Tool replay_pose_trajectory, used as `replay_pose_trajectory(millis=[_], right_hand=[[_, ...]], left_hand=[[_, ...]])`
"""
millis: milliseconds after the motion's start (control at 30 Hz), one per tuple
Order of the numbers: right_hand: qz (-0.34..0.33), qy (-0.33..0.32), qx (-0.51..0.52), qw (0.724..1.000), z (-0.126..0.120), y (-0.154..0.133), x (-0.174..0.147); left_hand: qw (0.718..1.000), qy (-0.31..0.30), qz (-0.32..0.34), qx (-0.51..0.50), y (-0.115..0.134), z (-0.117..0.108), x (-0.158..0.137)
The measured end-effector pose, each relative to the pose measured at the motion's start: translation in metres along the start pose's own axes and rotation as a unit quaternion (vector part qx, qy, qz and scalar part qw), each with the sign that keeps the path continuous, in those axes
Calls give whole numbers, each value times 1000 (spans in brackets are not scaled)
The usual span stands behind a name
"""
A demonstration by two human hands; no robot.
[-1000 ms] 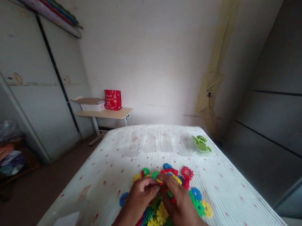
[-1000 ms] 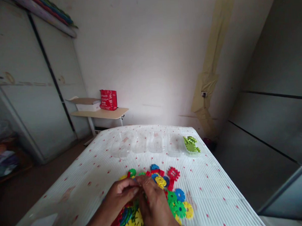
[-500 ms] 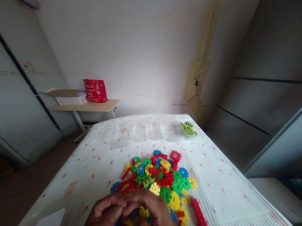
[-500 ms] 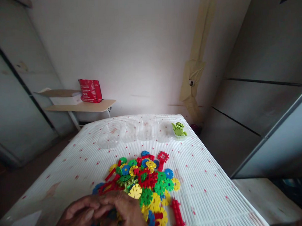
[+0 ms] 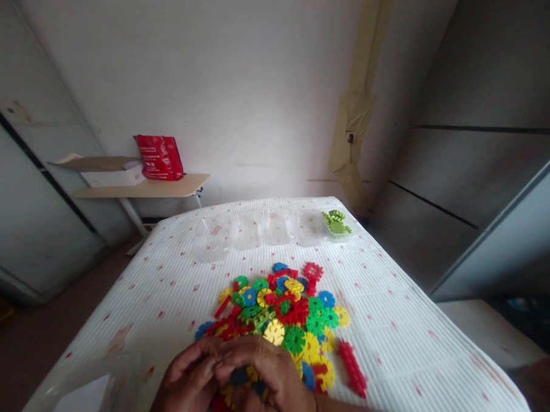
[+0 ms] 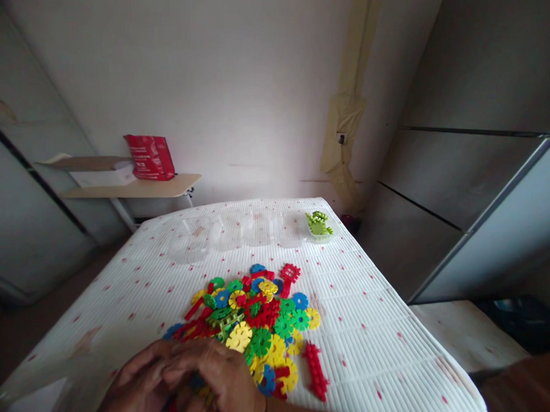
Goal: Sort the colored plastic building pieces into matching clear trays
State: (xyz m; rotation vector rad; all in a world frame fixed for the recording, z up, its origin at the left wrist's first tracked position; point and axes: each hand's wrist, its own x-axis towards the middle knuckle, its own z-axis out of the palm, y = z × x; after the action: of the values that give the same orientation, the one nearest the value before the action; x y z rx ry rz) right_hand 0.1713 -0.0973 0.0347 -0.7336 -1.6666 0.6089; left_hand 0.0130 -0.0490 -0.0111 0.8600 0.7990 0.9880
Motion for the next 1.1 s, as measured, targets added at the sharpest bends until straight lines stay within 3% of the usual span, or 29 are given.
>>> replay_pose_trajectory(millis=[433,667,800,933,1100], right_hand=[[-68,-31,-112,991,5,8,2],[-100,-83,-170,977,4,12,2],[-90,-67,-116,987,4,7,4],[-37,-44,-44,997,0,-2,7],[-27,-23,-1,999,-3,-8,10]], left_hand=[[995,73,-30,-62,8,21,-3],[988,31,-85,-124,4,20,-4],[992,15,-58,-113,3,14,-4],[995,-27,-16,-95,1,7,-4],[993,-55,-20,-105,-2,7,-5]])
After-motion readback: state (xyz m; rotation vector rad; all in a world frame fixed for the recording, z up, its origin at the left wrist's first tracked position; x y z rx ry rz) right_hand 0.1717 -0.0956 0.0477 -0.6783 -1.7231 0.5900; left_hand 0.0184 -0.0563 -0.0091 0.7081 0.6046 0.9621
